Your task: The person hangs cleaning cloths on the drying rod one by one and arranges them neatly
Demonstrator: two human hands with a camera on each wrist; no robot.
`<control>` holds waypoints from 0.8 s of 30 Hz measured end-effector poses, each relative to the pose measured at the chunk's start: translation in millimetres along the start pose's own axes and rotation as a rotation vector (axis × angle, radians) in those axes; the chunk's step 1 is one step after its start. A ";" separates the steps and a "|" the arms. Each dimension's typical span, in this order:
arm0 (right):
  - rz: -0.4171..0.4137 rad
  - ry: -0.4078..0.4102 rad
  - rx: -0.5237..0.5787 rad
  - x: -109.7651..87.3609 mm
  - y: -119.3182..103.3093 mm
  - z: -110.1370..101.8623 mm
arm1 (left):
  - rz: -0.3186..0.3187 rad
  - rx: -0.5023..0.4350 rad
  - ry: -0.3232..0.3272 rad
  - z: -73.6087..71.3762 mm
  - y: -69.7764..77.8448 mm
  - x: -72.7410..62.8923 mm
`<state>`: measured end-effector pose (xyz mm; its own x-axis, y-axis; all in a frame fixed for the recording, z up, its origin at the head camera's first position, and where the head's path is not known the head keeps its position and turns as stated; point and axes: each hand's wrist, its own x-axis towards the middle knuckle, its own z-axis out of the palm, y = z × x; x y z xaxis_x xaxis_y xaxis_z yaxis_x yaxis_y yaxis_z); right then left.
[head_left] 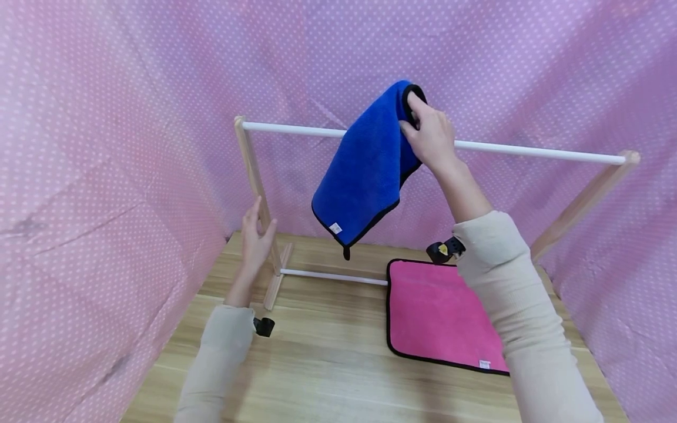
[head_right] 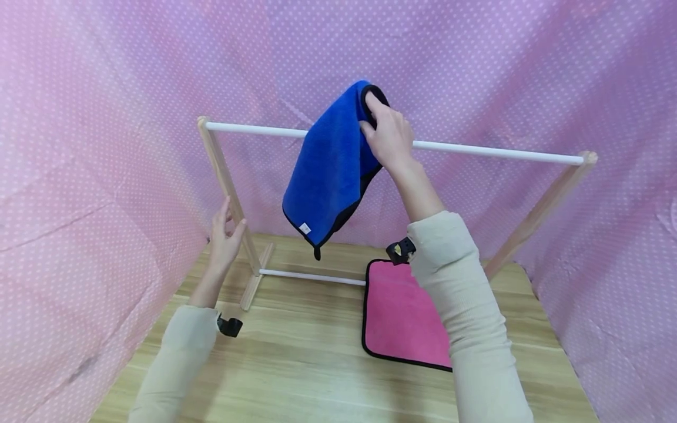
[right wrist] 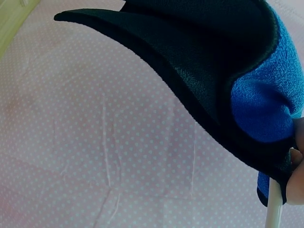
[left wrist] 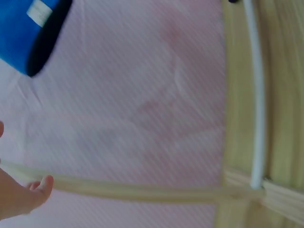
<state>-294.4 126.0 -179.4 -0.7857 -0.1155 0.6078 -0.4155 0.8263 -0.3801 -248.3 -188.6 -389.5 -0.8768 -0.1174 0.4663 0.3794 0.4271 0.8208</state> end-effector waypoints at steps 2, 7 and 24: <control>0.003 -0.002 0.000 -0.8 0.3 -0.5 | -0.047 -0.024 0.044 4.2 10.9 -2.4; 0.003 0.000 0.000 -1.2 -0.3 -0.5 | -0.149 -0.115 -0.007 14.3 23.9 -1.4; -0.012 0.006 0.021 -2.5 -0.7 -1.7 | -0.462 -0.555 -0.383 49.4 19.6 10.8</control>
<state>-291.3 126.7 -179.5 -0.7777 -0.1216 0.6168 -0.4343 0.8132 -0.3873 -264.9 -137.2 -384.7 -0.9825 0.1847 -0.0219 -0.0424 -0.1075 0.9933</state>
